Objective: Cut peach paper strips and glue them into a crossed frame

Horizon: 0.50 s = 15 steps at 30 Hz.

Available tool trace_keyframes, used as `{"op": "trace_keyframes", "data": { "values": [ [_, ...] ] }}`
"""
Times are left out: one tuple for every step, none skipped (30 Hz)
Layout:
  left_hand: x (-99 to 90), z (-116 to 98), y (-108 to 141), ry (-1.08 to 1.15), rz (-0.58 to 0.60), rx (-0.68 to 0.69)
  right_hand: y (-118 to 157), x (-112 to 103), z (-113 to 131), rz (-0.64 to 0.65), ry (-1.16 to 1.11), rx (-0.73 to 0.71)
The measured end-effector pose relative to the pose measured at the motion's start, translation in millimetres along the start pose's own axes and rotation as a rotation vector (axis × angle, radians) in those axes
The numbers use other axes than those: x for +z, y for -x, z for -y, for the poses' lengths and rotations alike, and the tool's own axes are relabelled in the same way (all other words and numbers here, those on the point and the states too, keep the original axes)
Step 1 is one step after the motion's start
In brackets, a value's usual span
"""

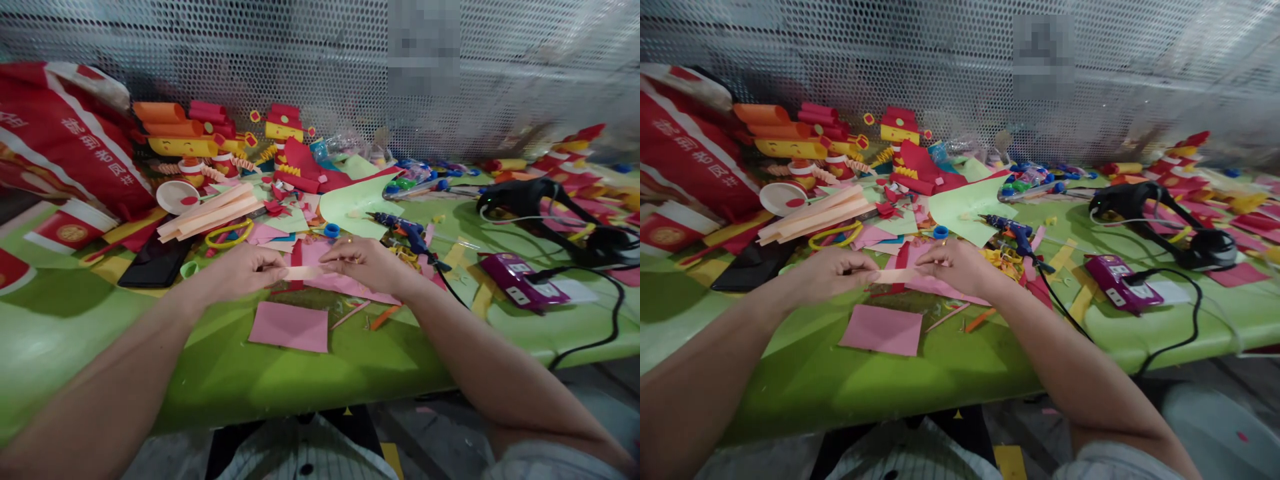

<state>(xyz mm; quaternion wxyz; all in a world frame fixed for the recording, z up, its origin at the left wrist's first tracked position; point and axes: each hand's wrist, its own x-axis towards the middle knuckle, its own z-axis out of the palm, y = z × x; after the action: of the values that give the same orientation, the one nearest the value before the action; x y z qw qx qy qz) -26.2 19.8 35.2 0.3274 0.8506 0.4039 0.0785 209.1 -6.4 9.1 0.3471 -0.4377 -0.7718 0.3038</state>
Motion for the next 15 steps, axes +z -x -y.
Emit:
{"op": "trace_keyframes", "data": {
  "values": [
    [0.7, -1, 0, -0.01, 0.009, 0.016, 0, 0, 1, 0.017, 0.031, -0.004],
    [1.2, -2, 1, -0.019, 0.015, 0.031, 1, -1, 2, 0.041, 0.059, -0.017],
    [1.5, -3, 1, -0.024, 0.019, 0.042, 1, -2, 2, 0.074, 0.081, -0.036],
    [1.8, -4, 2, -0.025, 0.017, 0.047, 1, -2, 3, 0.116, 0.097, -0.062],
    [2.2, -5, 2, -0.021, 0.007, 0.046, 1, -3, 4, 0.157, 0.105, -0.085],
    [2.6, -6, 2, -0.013, -0.012, 0.037, 1, -3, 6, 0.189, 0.108, -0.098],
    [3.2, -6, 2, 0.0, -0.04, 0.025, 1, -3, 7, 0.207, 0.107, -0.1],
    [3.8, -6, 2, 0.017, -0.077, 0.014, 1, -3, 8, 0.21, 0.104, -0.087],
    [4.3, -6, 1, 0.039, -0.125, 0.006, 1, -3, 9, 0.192, 0.095, -0.059],
    [4.5, -5, 0, 0.068, -0.186, 0.0, 1, -3, 9, 0.153, 0.073, -0.018],
    [4.4, -3, -1, 0.095, -0.254, -0.011, 1, -4, 8, 0.096, 0.034, 0.034],
    [3.7, -1, -2, 0.113, -0.323, -0.028, 0, -4, 6, 0.028, -0.022, 0.091],
    [2.6, 2, -3, 0.117, -0.389, -0.053, -1, -5, 4, -0.05, -0.092, 0.148],
    [0.9, 5, -4, 0.102, -0.446, -0.087, -2, -6, 1, -0.135, -0.172, 0.198],
    [-1.1, 8, -5, 0.062, -0.486, -0.126, -3, -7, -3, -0.215, -0.253, 0.235]
  ]
}}
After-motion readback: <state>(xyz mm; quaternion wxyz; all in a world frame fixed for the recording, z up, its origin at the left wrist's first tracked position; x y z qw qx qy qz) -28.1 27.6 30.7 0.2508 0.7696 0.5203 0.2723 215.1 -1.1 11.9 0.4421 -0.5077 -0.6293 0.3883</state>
